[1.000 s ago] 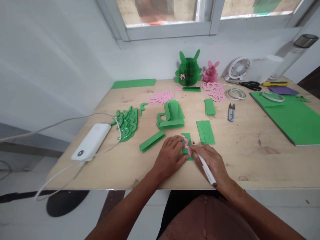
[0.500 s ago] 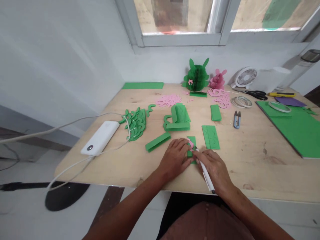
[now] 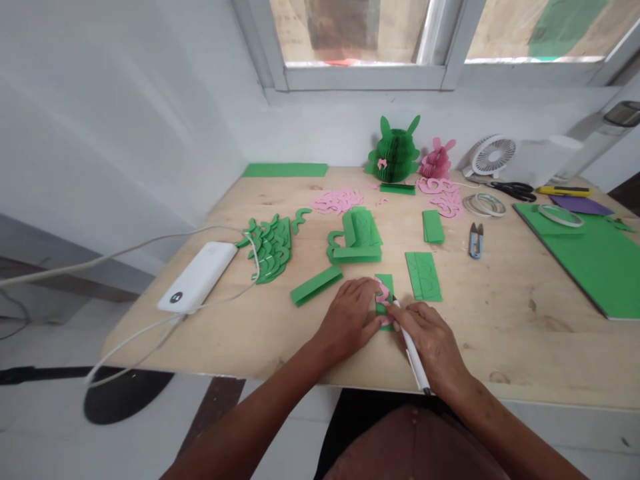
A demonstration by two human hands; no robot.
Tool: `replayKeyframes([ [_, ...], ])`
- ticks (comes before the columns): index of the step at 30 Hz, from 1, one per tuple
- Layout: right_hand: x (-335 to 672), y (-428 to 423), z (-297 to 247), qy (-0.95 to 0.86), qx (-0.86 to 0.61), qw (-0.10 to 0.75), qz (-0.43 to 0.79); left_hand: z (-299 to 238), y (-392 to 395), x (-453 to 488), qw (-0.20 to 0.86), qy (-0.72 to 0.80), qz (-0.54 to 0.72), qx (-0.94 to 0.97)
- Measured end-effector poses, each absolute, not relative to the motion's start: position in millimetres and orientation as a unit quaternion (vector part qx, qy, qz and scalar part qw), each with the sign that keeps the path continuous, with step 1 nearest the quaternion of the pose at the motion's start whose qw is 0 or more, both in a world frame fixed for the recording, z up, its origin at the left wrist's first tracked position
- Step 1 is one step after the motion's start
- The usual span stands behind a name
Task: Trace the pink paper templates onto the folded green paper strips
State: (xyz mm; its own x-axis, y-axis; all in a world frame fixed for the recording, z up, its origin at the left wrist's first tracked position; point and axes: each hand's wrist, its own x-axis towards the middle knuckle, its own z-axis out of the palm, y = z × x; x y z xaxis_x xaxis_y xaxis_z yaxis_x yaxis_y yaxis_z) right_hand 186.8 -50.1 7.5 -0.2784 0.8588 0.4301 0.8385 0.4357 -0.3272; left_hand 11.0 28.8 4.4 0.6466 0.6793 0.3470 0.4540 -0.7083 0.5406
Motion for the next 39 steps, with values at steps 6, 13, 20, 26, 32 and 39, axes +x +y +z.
replayKeyframes([
  [6, 186.2, -50.6, 8.0, -0.798, -0.534, 0.278, 0.023, 9.2, 39.6, 6.2, 0.230, 0.326, 0.249, 0.882],
  [13, 185.8, -50.8, 7.1, -0.798, -0.530, 0.287, 0.013, 11.1, 51.5, 0.6, 0.257, 0.308, 0.224, 0.888],
  [20, 185.3, -51.0, 6.6, -0.802, -0.528, 0.279, 0.006, 6.7, 58.5, -1.0, 0.283, 0.286, 0.259, 0.878],
  [26, 184.4, -51.6, 6.2, -0.803, -0.524, 0.283, 0.006, 4.9, 59.5, 0.5, 0.278, 0.291, 0.285, 0.870],
  [32, 183.4, -51.7, 7.0, -0.805, -0.526, 0.276, -0.005, -1.1, 57.9, 1.8, 0.268, 0.309, 0.301, 0.861],
  [39, 183.9, -50.5, 9.7, -0.804, -0.520, 0.286, -0.018, -5.0, 56.0, 3.3, 0.241, 0.324, 0.298, 0.865],
])
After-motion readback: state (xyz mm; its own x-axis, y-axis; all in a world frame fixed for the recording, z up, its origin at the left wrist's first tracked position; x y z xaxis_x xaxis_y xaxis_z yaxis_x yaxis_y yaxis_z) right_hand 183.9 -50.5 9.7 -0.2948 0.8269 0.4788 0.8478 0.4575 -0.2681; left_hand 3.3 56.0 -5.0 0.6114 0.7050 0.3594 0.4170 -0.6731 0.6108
